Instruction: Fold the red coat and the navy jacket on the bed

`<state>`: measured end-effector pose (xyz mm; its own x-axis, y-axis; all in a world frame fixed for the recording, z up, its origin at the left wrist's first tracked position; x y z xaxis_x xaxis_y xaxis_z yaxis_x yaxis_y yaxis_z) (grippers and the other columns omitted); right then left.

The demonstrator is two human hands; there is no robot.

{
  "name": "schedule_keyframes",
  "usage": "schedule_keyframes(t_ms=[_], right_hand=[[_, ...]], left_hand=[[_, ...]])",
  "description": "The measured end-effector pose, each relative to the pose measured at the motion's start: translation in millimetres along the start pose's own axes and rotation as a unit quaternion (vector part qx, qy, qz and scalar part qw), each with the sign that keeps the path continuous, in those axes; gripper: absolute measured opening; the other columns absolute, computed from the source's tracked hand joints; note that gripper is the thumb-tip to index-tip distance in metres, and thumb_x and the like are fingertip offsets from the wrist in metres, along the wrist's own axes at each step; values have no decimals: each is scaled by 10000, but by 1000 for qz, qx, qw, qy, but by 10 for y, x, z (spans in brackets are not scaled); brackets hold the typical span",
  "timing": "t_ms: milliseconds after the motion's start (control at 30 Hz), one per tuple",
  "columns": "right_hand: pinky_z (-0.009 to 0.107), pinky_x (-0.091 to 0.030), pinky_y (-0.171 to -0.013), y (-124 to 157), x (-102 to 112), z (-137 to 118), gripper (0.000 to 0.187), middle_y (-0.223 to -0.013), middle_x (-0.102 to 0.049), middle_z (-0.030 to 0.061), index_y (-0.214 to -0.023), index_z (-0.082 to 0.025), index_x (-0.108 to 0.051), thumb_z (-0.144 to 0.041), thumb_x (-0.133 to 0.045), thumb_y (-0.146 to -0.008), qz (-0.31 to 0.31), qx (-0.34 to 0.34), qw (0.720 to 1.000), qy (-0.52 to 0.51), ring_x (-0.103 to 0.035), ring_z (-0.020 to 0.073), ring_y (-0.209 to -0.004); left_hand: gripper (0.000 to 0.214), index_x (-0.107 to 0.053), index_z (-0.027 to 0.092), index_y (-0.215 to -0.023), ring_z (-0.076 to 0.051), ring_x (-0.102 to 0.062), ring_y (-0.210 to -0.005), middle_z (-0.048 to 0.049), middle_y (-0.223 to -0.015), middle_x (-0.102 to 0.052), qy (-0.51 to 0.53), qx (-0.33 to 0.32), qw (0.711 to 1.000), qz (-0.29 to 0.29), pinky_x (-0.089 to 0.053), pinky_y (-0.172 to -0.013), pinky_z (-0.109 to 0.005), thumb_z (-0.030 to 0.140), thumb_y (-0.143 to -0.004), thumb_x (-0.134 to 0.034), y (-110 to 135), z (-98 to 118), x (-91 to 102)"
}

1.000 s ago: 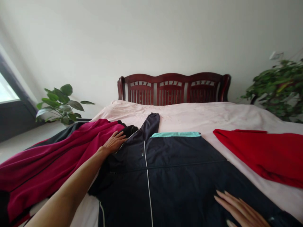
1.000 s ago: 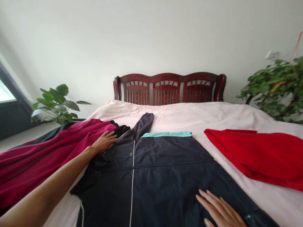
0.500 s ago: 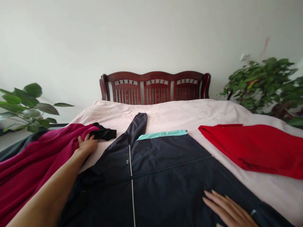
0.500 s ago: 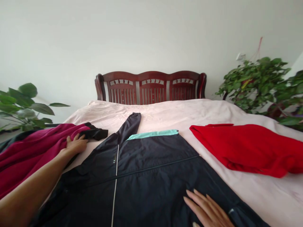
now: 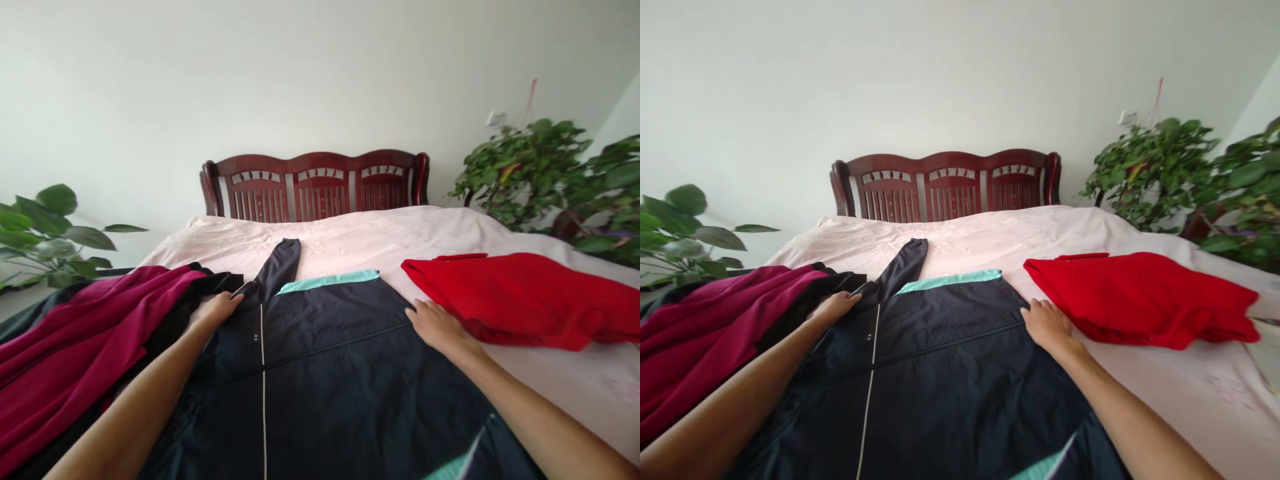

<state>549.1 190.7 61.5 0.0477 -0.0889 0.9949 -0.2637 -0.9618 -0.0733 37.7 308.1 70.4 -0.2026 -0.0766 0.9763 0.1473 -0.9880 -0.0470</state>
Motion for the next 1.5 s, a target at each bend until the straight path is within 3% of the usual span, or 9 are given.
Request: schedule_keyframes(t_ms=[300, 600, 800, 933, 1067, 1233, 1333, 1400, 1500], right_hand=[[406, -501, -766, -470, -191, 81, 418, -1052, -712, 181, -1218, -149, -567, -433, -369, -985, 16, -53, 998, 33, -685, 320, -996], [403, -495, -771, -490, -236, 249, 403, -1064, -702, 194, -1200, -137, -585, -357, -322, -989, 20, -83, 995, 56, -681, 313, -974], [479, -392, -1029, -31, -92, -123, 523, -1435, -492, 216, -1394, -111, -478, -373, -422, -946, 97, 52, 989, 93, -457, 351, -1314], [493, -274, -1151, 503, -237, -628, 630, -1584, -320, 142, -1506, -173, -365, -491, -354, -962, 15, 186, 982, 20, -264, 315, -1462], [498, -221, -1179, 857, -378, -721, 640, -1598, -296, 108, -1518, -218, -352, -537, -287, -967, -18, 259, 966, -10, -241, 284, -1476], [458, -184, -1193, 784, -366, 64, 696, -1607, -259, 134, -1530, -136, -317, -538, -254, -964, -4, 125, 991, 52, -214, 270, -1485], [461, -211, -1178, 746, -275, 431, 690, -1615, -235, 133, -1545, -126, -268, -513, -236, -975, -25, 31, 997, 72, -231, 264, -1480], [479, -192, -1177, 783, -196, 447, 674, -1607, -248, 157, -1542, -99, -266, -477, -221, -985, -36, -10, 996, 81, -246, 275, -1473], [489, -124, -1188, 950, -108, 104, 664, -1612, -222, 171, -1534, -74, -277, -448, -236, -987, -34, -18, 996, 85, -188, 285, -1489]], left_hand=[[436, -629, 255, -1215, -311, -673, -1041, -119, -1167, -711, 2, 55, 997, 57, -502, -755, -356, 504, -931, -411, -200, 241, -269], [382, -686, 203, -1120, -330, -646, -1048, -168, -1125, -696, -27, 50, 994, 92, -479, -832, -417, 365, -955, -382, -313, 372, -387], [486, -503, 176, -1397, -343, -373, -1384, -170, -1446, -493, -59, -50, 987, 138, -265, -1120, -502, 366, -966, -382, 204, 566, -229], [540, -430, 259, -1464, -278, -316, -1441, -77, -1524, -440, -68, -166, 980, 88, -256, -1156, -427, 464, -965, -414, 857, 773, -378], [575, -362, 288, -1508, -315, -318, -1449, -102, -1562, -389, -92, -199, 975, 33, -256, -1150, -501, 513, -978, -375, 1365, 603, -577], [600, -343, 287, -1518, -294, -282, -1469, -106, -1584, -348, -123, -150, 981, 20, -191, -1187, -470, 548, -978, -343, 1491, 180, -504], [604, -340, 279, -1520, -293, -245, -1483, -114, -1591, -331, -126, -101, 987, 9, -156, -1194, -488, 544, -977, -333, 1506, 111, -396], [604, -362, 232, -1513, -335, -246, -1477, -160, -1578, -340, -124, -73, 990, 10, -163, -1176, -545, 514, -982, -319, 1562, 184, -343], [624, -417, 202, -1486, -399, -291, -1446, -206, -1555, -362, -115, -63, 991, 6, -221, -1120, -624, 534, -969, -304, 1732, 428, -329]])
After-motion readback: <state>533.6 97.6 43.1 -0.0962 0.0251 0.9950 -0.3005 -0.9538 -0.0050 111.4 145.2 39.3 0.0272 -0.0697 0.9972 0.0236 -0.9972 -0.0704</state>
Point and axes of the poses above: each hand's wrist, its own y-axis away from the middle knuckle, its own x-axis out of the back of the hand, z = x × y, the point moved 4 cm from there along -y, towards the middle knuckle
